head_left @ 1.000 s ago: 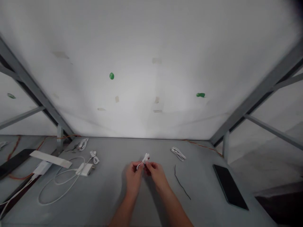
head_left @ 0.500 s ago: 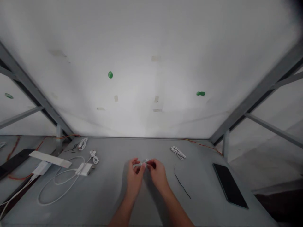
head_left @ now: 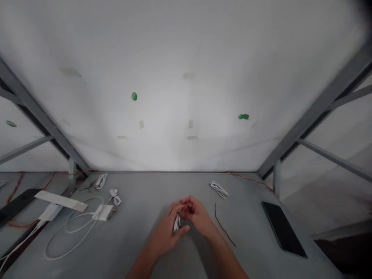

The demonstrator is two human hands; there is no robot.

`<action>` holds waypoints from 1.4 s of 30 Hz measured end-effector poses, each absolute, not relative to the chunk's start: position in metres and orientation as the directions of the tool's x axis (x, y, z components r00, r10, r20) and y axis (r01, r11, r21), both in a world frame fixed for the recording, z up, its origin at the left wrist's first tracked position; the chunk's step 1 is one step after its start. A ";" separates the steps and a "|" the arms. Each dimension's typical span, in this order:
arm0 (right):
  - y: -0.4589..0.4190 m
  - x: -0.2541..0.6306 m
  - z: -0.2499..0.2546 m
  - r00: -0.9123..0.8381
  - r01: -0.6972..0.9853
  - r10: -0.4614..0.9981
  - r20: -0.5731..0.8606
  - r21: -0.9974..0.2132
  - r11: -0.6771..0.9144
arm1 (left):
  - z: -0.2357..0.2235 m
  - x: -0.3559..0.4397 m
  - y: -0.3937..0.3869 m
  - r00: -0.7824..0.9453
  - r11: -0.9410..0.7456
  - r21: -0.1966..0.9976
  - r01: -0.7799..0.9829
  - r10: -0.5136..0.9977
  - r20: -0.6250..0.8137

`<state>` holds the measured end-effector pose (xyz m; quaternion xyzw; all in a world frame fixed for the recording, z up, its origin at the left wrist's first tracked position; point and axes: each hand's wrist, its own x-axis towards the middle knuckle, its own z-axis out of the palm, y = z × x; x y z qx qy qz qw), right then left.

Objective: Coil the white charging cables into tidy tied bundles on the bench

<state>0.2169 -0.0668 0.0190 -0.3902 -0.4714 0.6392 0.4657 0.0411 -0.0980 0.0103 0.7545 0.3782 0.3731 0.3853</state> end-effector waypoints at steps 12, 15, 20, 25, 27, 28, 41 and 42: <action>-0.081 0.226 0.009 -0.144 0.145 0.985 0.098 -0.982 0.119 | -0.011 0.057 -0.096 0.148 0.193 0.981 -0.025 0.971 -0.188; -0.083 0.219 0.006 -0.066 0.182 0.991 0.116 -0.975 0.126 | -0.016 0.061 -0.098 0.180 0.333 0.928 -0.165 0.936 -0.303; -0.084 0.213 0.001 0.073 0.216 0.990 0.122 -0.971 0.104 | -0.012 0.063 -0.113 0.094 0.115 0.992 -0.057 0.990 -0.109; -0.084 0.211 0.006 0.022 0.049 0.991 0.129 -0.991 0.127 | -0.012 0.052 -0.120 0.192 -0.379 0.848 0.370 0.924 0.330; -0.083 0.211 0.010 -0.004 -0.073 0.996 0.093 -0.993 0.093 | -0.016 0.047 -0.118 0.365 -0.523 0.714 0.465 0.848 0.384; -0.083 0.212 0.012 -0.022 -0.132 0.997 0.070 -0.989 0.066 | -0.018 0.045 -0.116 0.420 -0.570 0.659 0.491 0.817 0.395; -0.105 0.226 0.015 -0.173 0.098 0.982 0.079 -0.990 0.097 | -0.009 0.048 -0.096 -0.079 0.207 0.977 -0.043 0.975 -0.210; -0.108 0.226 0.015 -0.190 0.138 0.977 0.098 -0.982 0.126 | -0.010 0.046 -0.093 -0.150 0.227 0.965 -0.132 0.958 -0.246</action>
